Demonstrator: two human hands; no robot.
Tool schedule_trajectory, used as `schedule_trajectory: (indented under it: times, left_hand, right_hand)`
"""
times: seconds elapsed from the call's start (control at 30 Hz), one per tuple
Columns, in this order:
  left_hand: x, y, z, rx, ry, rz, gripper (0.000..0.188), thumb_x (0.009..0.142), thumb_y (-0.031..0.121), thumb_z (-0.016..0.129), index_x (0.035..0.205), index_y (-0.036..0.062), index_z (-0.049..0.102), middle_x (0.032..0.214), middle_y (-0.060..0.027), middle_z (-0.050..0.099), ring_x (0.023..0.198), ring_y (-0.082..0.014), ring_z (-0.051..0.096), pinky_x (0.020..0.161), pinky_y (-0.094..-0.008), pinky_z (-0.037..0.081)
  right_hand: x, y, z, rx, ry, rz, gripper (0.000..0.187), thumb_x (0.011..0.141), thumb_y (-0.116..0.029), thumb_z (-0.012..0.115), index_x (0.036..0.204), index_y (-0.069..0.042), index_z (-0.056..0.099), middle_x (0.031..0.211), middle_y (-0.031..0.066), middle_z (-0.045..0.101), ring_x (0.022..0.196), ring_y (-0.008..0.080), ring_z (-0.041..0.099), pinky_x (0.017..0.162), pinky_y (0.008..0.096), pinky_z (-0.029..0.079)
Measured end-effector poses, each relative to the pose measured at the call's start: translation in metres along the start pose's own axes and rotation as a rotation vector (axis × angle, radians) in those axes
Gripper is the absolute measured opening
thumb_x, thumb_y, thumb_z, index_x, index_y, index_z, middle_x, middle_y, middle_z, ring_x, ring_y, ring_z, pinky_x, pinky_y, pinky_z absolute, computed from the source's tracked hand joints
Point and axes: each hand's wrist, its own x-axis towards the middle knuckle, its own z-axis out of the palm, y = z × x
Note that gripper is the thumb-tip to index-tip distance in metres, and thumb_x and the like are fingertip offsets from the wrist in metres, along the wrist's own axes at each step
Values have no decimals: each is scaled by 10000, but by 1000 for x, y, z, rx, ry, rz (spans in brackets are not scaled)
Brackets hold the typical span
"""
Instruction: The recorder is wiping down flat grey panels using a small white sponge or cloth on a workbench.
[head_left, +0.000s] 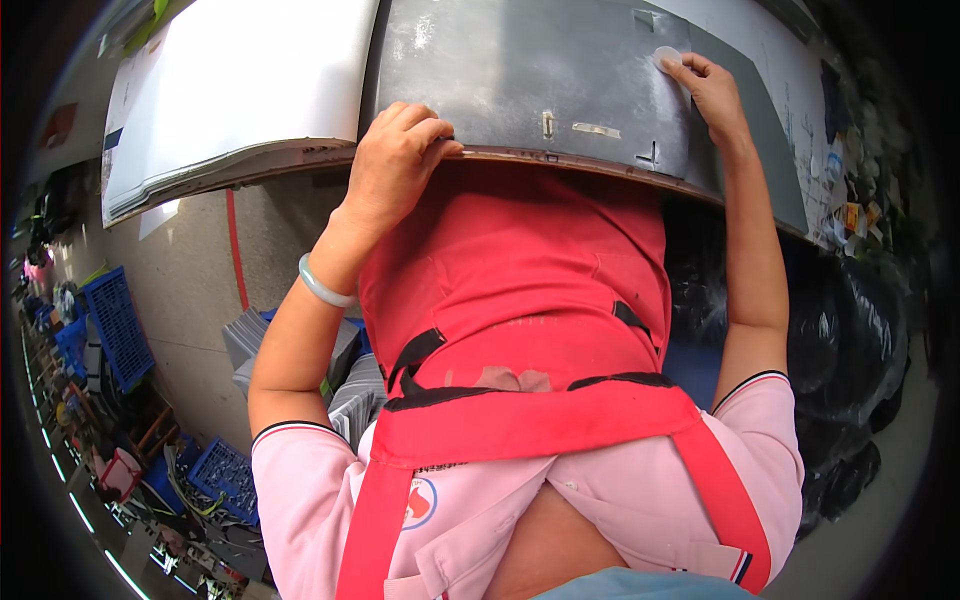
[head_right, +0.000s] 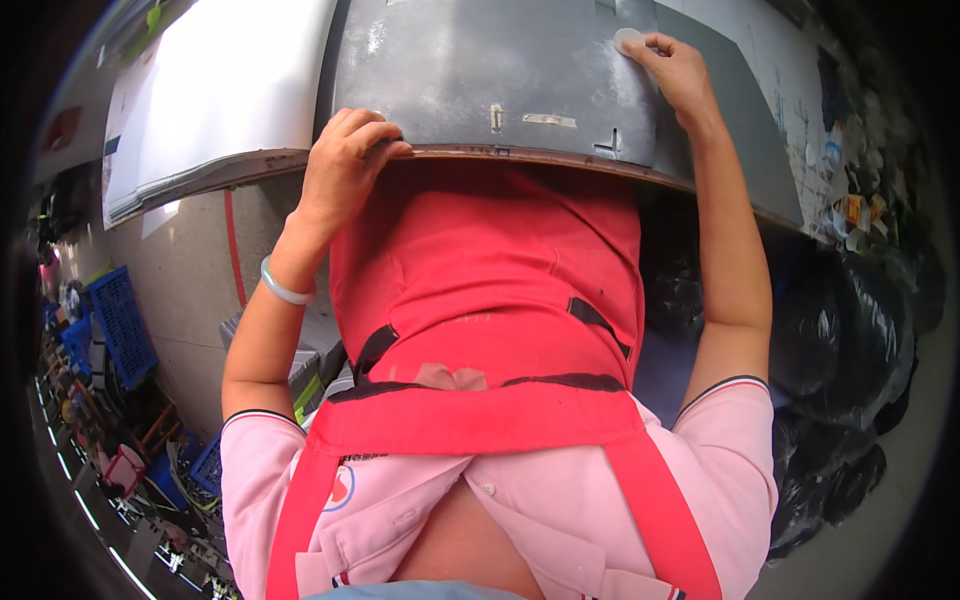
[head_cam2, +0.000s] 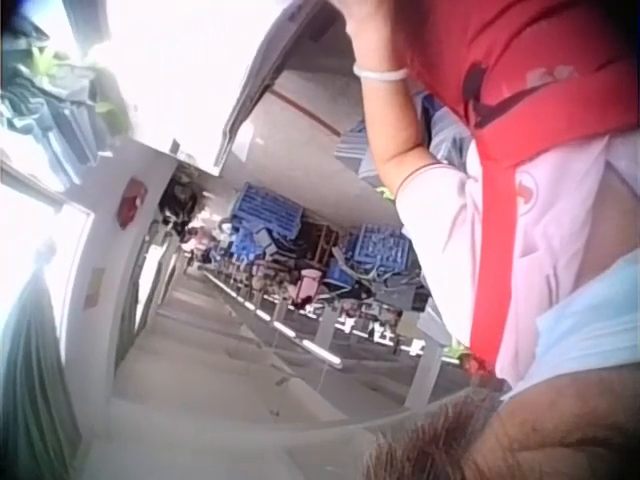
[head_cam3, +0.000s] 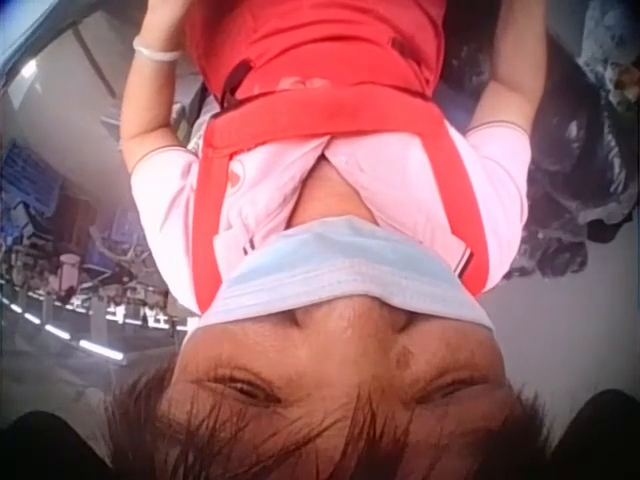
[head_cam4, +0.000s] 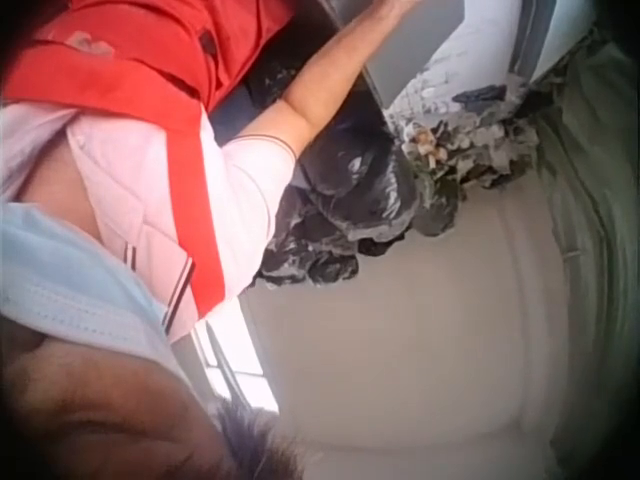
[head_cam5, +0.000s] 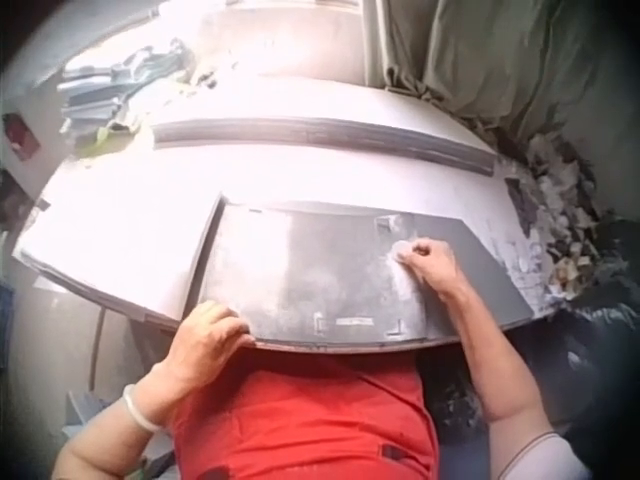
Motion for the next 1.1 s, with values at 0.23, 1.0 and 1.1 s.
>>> schedule_trajectory:
  times: [0.23, 1.0, 1.1]
  left_hand:
    - [0, 0, 0, 38, 26, 38, 156, 800, 157, 785, 882, 67, 688, 888, -52, 637, 873, -261, 607, 768, -373, 513]
    - [2, -1, 0, 56, 43, 89, 157, 791, 114, 780, 891, 51, 676, 906, -61, 644, 867, -255, 608, 768, -375, 515]
    - [0, -2, -2, 61, 3, 61, 176, 821, 132, 779, 934, 41, 679, 943, -86, 651, 892, -276, 619, 784, -386, 514]
  right_hand:
    - [-5, -7, 2, -22, 25, 15, 315, 898, -362, 762, 1008, -66, 754, 898, -33, 663, 857, 76, 551, 819, 222, 412]
    - [-4, 6, 13, 8, 106, -24, 308, 906, -325, 760, 1032, -44, 751, 900, -15, 678, 827, 80, 580, 769, 227, 450]
    - [-6, 2, 13, -22, 119, -42, 344, 886, -353, 766, 1027, -39, 747, 891, -3, 683, 810, 91, 591, 754, 245, 467]
